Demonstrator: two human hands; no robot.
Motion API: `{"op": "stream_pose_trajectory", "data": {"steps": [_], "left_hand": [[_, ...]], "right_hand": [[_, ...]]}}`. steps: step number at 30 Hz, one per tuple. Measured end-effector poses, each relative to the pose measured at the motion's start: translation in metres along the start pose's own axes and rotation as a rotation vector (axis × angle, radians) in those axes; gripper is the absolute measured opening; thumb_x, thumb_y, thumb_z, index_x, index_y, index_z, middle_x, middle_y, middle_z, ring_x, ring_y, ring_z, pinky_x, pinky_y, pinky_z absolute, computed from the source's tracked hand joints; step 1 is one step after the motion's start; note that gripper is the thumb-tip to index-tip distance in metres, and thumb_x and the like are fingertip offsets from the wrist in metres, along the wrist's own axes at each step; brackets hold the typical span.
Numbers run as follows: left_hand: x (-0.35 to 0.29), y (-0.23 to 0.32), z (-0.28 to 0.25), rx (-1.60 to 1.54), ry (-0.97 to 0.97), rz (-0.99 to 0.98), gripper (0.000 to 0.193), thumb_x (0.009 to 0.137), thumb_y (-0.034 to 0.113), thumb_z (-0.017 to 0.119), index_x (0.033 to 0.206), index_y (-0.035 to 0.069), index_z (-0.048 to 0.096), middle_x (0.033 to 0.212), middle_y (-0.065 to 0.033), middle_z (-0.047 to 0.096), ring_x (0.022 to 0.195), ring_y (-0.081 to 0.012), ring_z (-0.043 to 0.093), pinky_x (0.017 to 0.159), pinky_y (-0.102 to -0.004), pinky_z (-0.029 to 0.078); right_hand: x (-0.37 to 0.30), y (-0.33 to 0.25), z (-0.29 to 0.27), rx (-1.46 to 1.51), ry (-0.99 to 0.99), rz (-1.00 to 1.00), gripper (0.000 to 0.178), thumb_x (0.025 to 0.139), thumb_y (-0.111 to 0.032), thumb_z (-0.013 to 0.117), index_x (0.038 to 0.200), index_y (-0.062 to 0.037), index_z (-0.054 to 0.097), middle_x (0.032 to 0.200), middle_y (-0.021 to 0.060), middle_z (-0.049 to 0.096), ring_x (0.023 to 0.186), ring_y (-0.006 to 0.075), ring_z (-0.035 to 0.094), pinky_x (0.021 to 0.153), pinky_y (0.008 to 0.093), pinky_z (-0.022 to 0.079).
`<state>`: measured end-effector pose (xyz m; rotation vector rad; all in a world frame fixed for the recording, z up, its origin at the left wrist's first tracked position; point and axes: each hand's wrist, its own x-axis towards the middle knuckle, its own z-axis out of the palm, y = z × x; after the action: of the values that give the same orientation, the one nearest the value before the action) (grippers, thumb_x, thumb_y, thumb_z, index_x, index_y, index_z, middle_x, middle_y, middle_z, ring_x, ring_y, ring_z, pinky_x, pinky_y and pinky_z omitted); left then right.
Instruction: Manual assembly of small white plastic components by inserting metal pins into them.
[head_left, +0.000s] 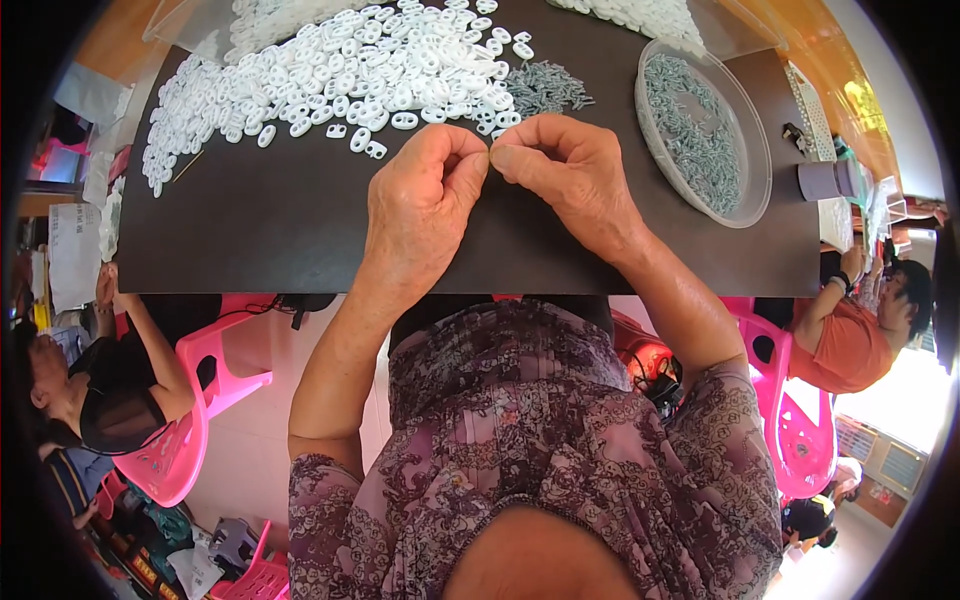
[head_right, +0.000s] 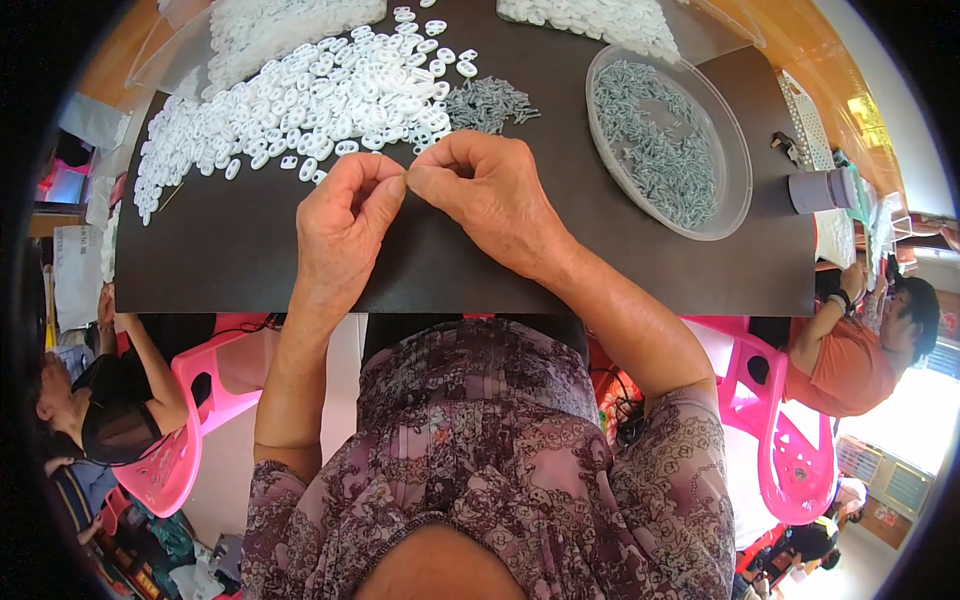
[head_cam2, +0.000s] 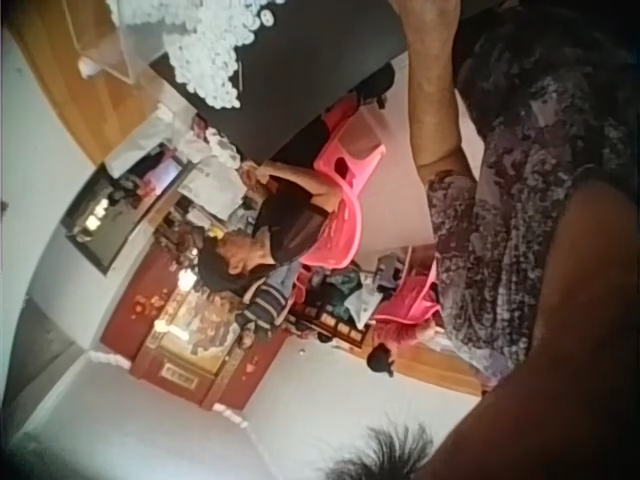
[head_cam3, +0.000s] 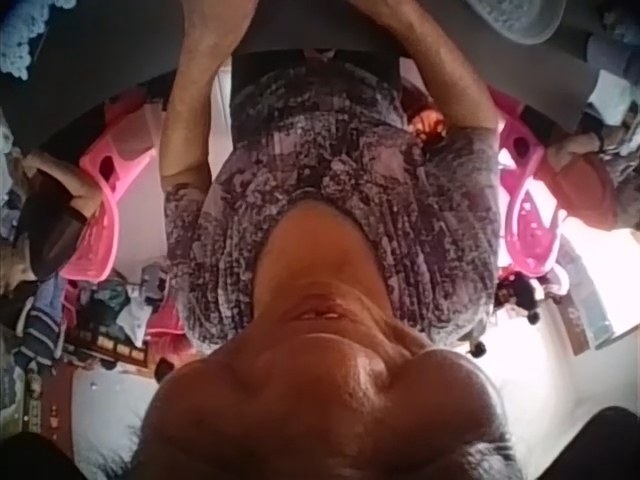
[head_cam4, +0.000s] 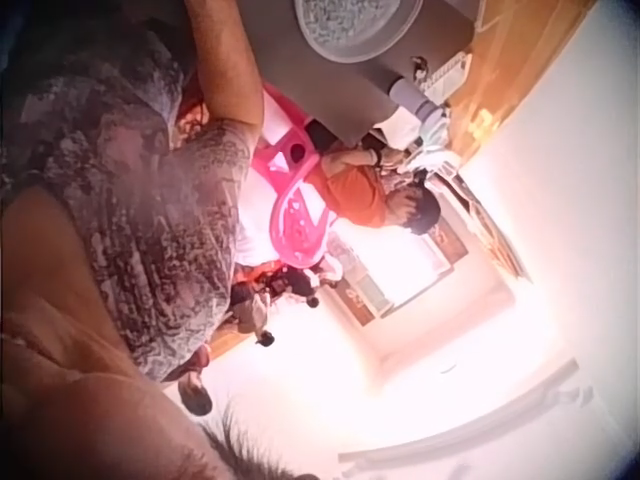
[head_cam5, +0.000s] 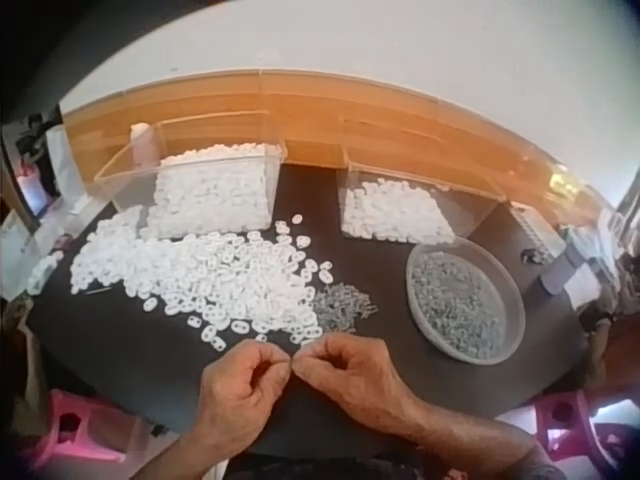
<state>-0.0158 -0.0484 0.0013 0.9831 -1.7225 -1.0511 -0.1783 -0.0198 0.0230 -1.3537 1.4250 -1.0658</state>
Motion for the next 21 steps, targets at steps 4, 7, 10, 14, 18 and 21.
{"op": "stream_pose_trajectory", "data": {"steps": [4,7,10,14,18,21], "left_hand": [[0.003,-0.003,0.003,0.024,-0.010,-0.019,0.007,0.083,0.005,0.063,0.086,0.001,0.058,0.070,-0.0060,0.060,0.059,-0.0129,0.055,0.056,-0.0267,0.045],[0.006,-0.008,0.002,0.073,-0.055,-0.022,0.008,0.082,0.006,0.062,0.087,0.001,0.059,0.070,-0.0071,0.060,0.059,-0.0126,0.055,0.056,-0.0277,0.046],[0.011,-0.002,-0.003,-0.012,-0.123,-0.140,0.009,0.083,0.008,0.061,0.087,0.000,0.060,0.067,-0.0035,0.059,0.057,-0.0082,0.052,0.053,-0.0245,0.044],[0.016,0.008,-0.008,-0.467,-0.221,-0.543,0.009,0.084,0.009,0.061,0.086,0.000,0.062,0.068,0.0032,0.056,0.056,-0.0020,0.046,0.048,-0.0176,0.037],[0.012,0.004,-0.007,-0.396,-0.155,-0.431,0.009,0.083,0.009,0.062,0.086,0.000,0.062,0.069,0.0047,0.055,0.057,-0.0006,0.045,0.048,-0.0164,0.036],[0.013,0.004,-0.007,-0.312,-0.160,-0.357,0.008,0.083,0.008,0.062,0.086,0.001,0.062,0.069,0.0049,0.055,0.057,-0.0003,0.045,0.048,-0.0166,0.037]], "right_hand": [[0.001,0.009,0.002,0.006,0.020,-0.016,0.013,0.084,-0.010,0.065,0.089,0.0023,0.065,0.079,-0.0015,0.062,0.072,0.0033,0.052,0.064,0.0190,0.043],[0.000,0.015,0.006,-0.026,0.116,-0.101,0.015,0.081,-0.011,0.064,0.081,0.0037,0.063,0.071,-0.0002,0.060,0.066,0.0043,0.050,0.058,0.0223,0.043],[-0.002,0.017,0.006,-0.076,0.141,-0.183,0.014,0.081,-0.010,0.064,0.081,0.0033,0.062,0.071,-0.0004,0.059,0.065,0.0041,0.050,0.057,0.0219,0.043],[-0.001,0.014,0.006,0.054,0.126,-0.072,0.015,0.082,-0.012,0.063,0.081,0.0029,0.062,0.070,-0.0007,0.058,0.065,0.0038,0.048,0.056,0.0218,0.042],[0.000,0.015,0.008,0.047,0.116,-0.063,0.019,0.083,-0.015,0.062,0.080,0.0030,0.061,0.068,-0.0021,0.055,0.064,0.0034,0.046,0.055,0.0218,0.040],[0.000,0.013,0.007,0.042,0.112,-0.062,0.020,0.083,-0.016,0.063,0.079,0.0031,0.061,0.067,-0.0026,0.054,0.064,0.0032,0.045,0.054,0.0217,0.039]]}}
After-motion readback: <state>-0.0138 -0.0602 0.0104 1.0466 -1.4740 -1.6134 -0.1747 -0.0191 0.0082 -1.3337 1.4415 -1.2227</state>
